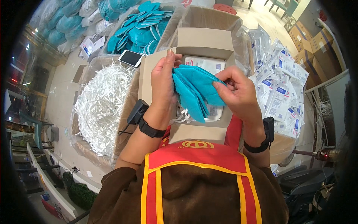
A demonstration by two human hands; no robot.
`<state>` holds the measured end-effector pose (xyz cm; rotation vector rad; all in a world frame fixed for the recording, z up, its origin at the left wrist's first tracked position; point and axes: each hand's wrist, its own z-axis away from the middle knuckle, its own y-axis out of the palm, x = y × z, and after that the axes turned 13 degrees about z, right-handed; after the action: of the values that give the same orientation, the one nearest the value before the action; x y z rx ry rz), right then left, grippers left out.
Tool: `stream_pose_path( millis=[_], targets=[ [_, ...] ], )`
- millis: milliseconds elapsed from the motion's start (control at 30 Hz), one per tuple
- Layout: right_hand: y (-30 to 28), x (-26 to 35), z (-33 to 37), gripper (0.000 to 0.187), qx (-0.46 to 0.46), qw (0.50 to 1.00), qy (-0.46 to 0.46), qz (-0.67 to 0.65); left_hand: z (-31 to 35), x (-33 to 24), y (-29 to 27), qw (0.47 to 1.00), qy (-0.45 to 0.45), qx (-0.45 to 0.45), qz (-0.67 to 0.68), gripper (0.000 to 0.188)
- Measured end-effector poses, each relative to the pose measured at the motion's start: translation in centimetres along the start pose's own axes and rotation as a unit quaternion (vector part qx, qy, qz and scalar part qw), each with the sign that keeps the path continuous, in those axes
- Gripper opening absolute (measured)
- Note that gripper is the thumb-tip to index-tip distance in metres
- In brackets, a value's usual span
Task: Packaging teal-colored masks into boxes and individual plastic pouches.
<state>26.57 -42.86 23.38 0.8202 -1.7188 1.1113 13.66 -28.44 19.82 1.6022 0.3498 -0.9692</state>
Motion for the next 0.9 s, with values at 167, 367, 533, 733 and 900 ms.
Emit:
stream_pose_path(
  millis=[167, 367, 533, 733, 900],
  targets=[
    [1.6, 0.4, 0.2, 0.014, -0.088, 0.930, -0.224, 0.279, 0.1, 0.5, 0.0, 1.000, -0.013, -0.005, 0.027, 0.043],
    [2.4, 0.8, 0.1, 0.015, -0.057, 0.936, -0.243, 0.246, 0.7, 0.3, 1.1, 0.997, -0.047, -0.003, 0.055, 0.038],
    [2.9, 0.2, 0.5, 0.015, -0.018, 0.962, -0.202, 0.181, 0.8, 0.2, 0.6, 0.999, -0.047, -0.015, 0.009, 0.036],
    [3.6, 1.1, 1.0, 0.044, -0.027, 0.950, -0.188, 0.247, -0.6, 0.3, 0.2, 0.998, 0.031, -0.034, -0.034, 0.035],
    [3.7, -0.7, 0.1, 0.059, -0.054, 0.902, -0.199, 0.380, -0.8, -0.2, 1.3, 0.997, 0.069, -0.033, -0.022, 0.033]
  ],
)
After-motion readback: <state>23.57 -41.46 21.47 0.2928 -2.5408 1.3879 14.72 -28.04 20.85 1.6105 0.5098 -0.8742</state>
